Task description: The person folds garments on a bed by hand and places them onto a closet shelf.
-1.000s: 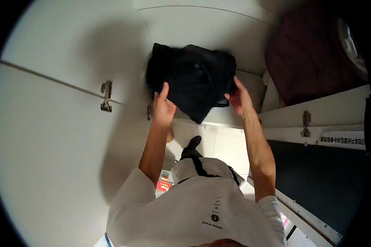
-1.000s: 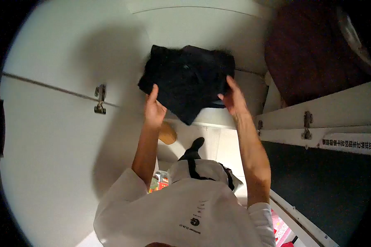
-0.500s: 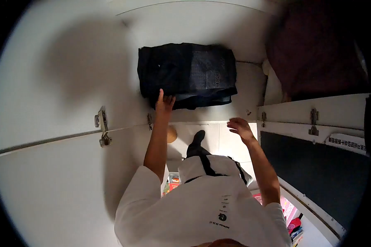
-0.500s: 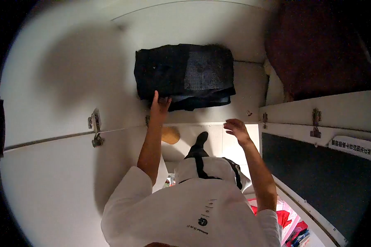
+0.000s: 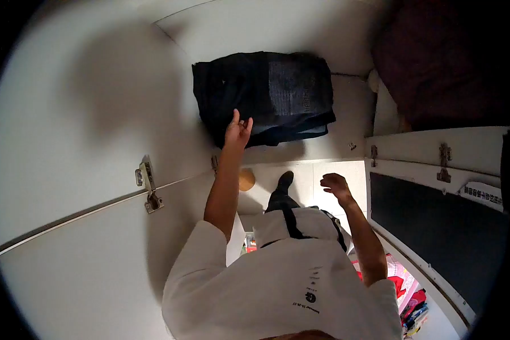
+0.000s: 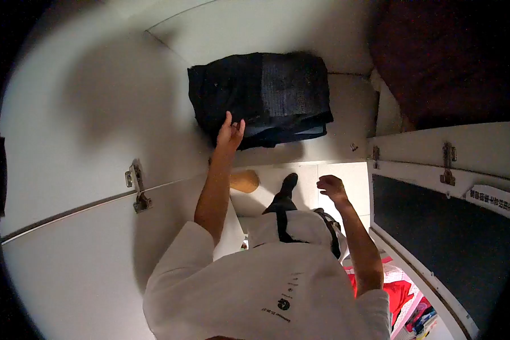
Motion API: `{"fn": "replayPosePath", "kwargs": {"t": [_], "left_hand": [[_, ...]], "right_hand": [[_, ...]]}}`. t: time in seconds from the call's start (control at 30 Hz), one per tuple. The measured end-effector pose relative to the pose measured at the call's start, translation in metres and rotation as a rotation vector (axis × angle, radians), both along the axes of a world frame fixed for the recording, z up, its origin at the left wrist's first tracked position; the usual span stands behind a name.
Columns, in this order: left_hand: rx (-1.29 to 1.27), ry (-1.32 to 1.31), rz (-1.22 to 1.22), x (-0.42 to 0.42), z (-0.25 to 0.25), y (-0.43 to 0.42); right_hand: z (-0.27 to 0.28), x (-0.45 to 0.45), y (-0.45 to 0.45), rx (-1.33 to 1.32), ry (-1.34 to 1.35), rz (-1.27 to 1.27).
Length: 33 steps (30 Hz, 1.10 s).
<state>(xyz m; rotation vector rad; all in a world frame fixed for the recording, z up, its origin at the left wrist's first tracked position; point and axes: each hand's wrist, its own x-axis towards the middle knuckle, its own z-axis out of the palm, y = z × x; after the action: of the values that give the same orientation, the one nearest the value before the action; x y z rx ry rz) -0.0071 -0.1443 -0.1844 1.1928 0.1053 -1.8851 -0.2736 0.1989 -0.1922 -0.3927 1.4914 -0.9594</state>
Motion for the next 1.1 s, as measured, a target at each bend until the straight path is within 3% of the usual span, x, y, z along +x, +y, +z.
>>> {"fn": "replayPosePath", "kwargs": {"t": [0.17,0.23,0.27,0.37,0.5,0.6,0.7,0.77,0.83,0.93,1.03,1.1], "left_hand": [[-0.127,0.115,0.113,-0.001,0.015,-0.001],[-0.196,0.131,0.176,-0.001,0.055,-0.01],[-0.405,0.355,0.16,0.004,0.036,-0.019],[-0.311,0.295,0.102,-0.005,0.027,-0.01],[-0.049,-0.232,-0.16,0.003,-0.037,0.045],[-0.123,-0.483,-0.131,0.004,0.02,0.06],[-0.69,-0.877,-0.194,0.018,0.042,0.043],[-0.874,-1.005,-0.16,0.006,0.092,0.009],[-0.896,-0.973,-0.133,-0.004,0.142,-0.016],[-1.133,-0.997,0.036,-0.019,0.18,-0.034],[-1.169,-1.648,-0.054,-0.007,0.166,-0.077],[-1.187,-1.939,-0.338,0.017,0.089,-0.12]], "right_hand": [[-0.006,0.012,-0.02,0.071,0.167,0.213],[-0.008,0.016,-0.024,-0.015,0.258,0.212],[-0.012,0.015,-0.022,0.012,0.269,0.224],[-0.028,0.008,-0.008,0.063,0.252,0.243],[-0.018,0.002,0.005,0.106,0.24,0.21],[-0.011,-0.009,0.006,0.041,0.367,0.207],[-0.019,-0.008,0.021,0.019,0.427,0.16],[-0.021,-0.012,0.027,0.012,0.469,0.194],[-0.02,-0.007,0.029,0.038,0.558,0.219],[0.005,-0.001,0.024,-0.026,0.644,0.222],[0.012,0.0,0.029,-0.063,0.629,0.182],[0.017,0.0,0.029,-0.067,0.664,0.192]]}}
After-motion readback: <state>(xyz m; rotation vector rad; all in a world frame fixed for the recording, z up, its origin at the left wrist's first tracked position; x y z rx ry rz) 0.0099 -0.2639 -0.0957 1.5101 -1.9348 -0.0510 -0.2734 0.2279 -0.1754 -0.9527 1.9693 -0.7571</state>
